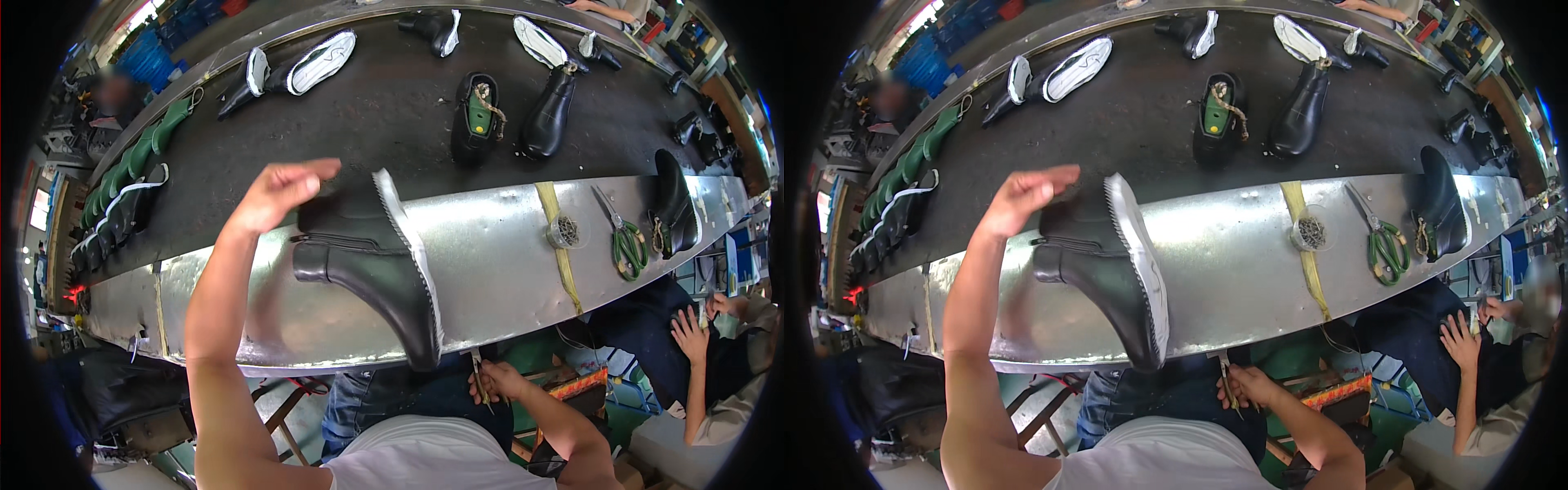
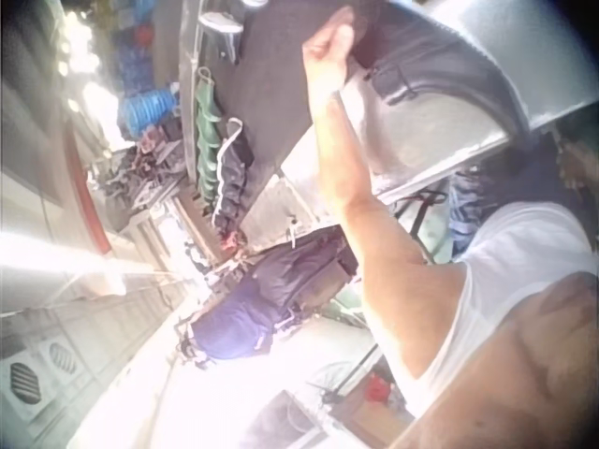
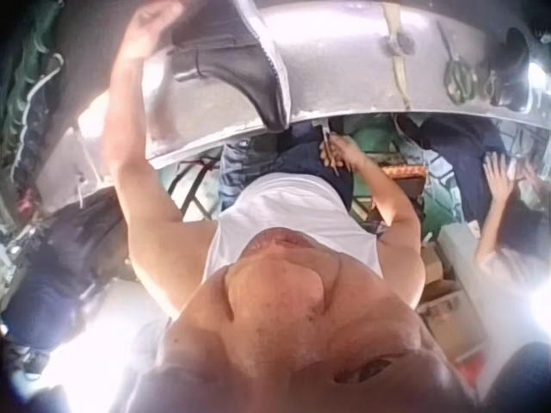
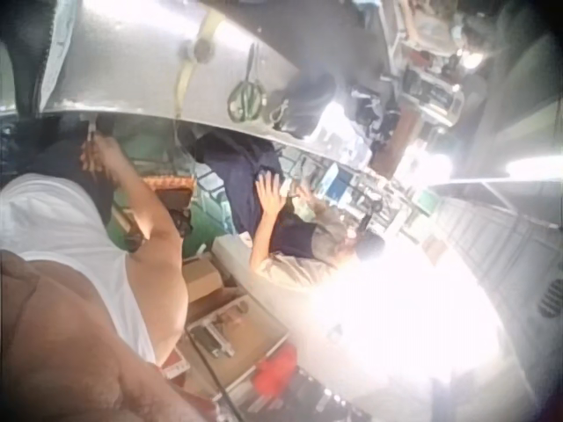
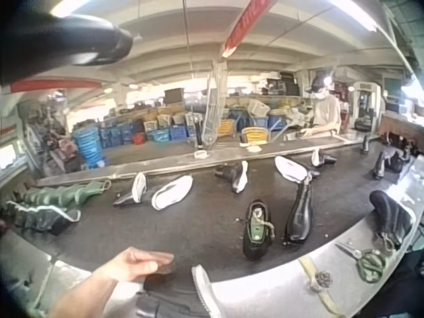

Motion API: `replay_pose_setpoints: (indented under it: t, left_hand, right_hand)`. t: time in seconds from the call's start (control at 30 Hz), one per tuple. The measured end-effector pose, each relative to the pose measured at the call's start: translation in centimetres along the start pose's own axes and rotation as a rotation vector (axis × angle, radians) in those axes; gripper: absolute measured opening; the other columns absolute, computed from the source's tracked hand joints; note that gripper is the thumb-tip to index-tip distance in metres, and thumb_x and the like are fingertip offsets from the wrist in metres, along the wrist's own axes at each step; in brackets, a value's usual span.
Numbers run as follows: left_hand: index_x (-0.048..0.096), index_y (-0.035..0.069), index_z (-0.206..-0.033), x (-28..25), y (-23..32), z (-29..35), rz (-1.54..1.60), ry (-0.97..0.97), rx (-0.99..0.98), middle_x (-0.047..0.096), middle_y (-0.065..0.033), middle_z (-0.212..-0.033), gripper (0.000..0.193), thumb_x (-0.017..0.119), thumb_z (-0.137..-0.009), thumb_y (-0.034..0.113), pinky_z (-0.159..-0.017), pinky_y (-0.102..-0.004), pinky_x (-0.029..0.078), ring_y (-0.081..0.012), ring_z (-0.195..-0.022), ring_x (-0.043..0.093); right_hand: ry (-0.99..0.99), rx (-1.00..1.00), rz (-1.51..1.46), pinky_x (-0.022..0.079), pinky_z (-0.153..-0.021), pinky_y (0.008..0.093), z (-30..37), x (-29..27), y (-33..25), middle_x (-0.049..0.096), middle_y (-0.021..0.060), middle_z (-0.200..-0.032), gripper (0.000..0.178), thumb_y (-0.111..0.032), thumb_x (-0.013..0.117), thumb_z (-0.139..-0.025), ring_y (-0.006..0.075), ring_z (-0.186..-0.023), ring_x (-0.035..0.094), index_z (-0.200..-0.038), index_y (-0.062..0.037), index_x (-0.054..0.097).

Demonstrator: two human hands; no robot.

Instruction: Hand-lasting shoe uppers using shoe pincers to secure the material to the last and sole.

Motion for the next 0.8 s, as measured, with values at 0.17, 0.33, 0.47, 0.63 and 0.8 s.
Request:
replay_pose_setpoints:
  t: [0.17, 0.33, 0.47, 0.63, 0.8]
  left_hand:
    - [0.054, -0.006, -0.133, -10.7, -5.0, -8.7, -0.244, 0.677, -0.067, 0.061, -0.0202, -0.128, 0.067, 0.073, -0.087, 0.040, -0.100, -0.0351, 0.045, -0.0260, -0.118, 0.058]
    - [0.036, -0.008, -0.144, -17.9, -8.0, -15.1, -0.499, 1.029, -0.155, 0.047, -0.0276, -0.142, 0.110, 0.083, -0.068, 0.055, -0.110, -0.0399, 0.038, -0.0360, -0.133, 0.047]
    - [0.033, 0.010, -0.151, -20.8, -8.3, -18.8, -0.817, 0.923, -0.170, 0.030, -0.0229, -0.155, 0.115, 0.080, -0.062, 0.066, -0.114, -0.0435, 0.033, -0.0368, -0.140, 0.036]
    - [0.035, 0.018, -0.151, -21.9, -9.2, -20.7, -0.771, 0.819, -0.075, 0.024, -0.0193, -0.158, 0.102, 0.079, -0.069, 0.061, -0.115, -0.0440, 0.031, -0.0338, -0.143, 0.032]
    - [0.042, -0.001, -0.143, -19.5, -6.4, -18.9, -0.832, 0.759, 0.035, 0.041, -0.0248, -0.147, 0.088, 0.079, -0.077, 0.044, -0.113, -0.0407, 0.035, -0.0347, -0.138, 0.040]
  right_hand:
    - [0.013, 0.012, -0.036, 0.044, -0.046, 0.0275, -0.3, -0.4, 0.5, 0.069, 0.0182, -0.092, 0.058, -0.046, 0.028, -0.105, 0.0276, -0.076, 0.071, -0.113, 0.0042, 0.056]
    - [0.019, 0.056, -0.034, 0.043, -0.045, 0.0267, -0.5, -0.9, 0.3, 0.070, 0.0161, -0.090, 0.050, -0.042, 0.035, -0.103, 0.0260, -0.076, 0.072, -0.114, 0.0011, 0.056]
    - [0.075, 0.084, -0.127, 0.039, -0.043, 0.0226, -0.5, -0.8, -0.8, 0.071, 0.0127, -0.085, 0.032, -0.029, 0.042, -0.101, 0.0167, -0.065, 0.068, -0.107, -0.0034, 0.061]
    - [0.033, 0.033, 0.059, 0.038, -0.041, 0.0218, -0.4, -0.2, -4.1, 0.069, 0.0108, -0.072, 0.024, -0.023, 0.054, -0.095, 0.0097, -0.049, 0.055, -0.089, -0.0040, 0.067]
    - [0.064, 0.070, -0.033, 0.038, -0.040, 0.0230, -1.0, -0.3, -2.0, 0.070, 0.0124, -0.081, 0.032, -0.030, 0.048, -0.099, 0.0158, -0.060, 0.067, -0.103, -0.0017, 0.063]
Point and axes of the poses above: each hand's wrist, its own z-axis away from the middle knuckle, its own x-axis out of the palm, y = z × x, the point moved 9 cm from there along -z, towards the middle knuckle
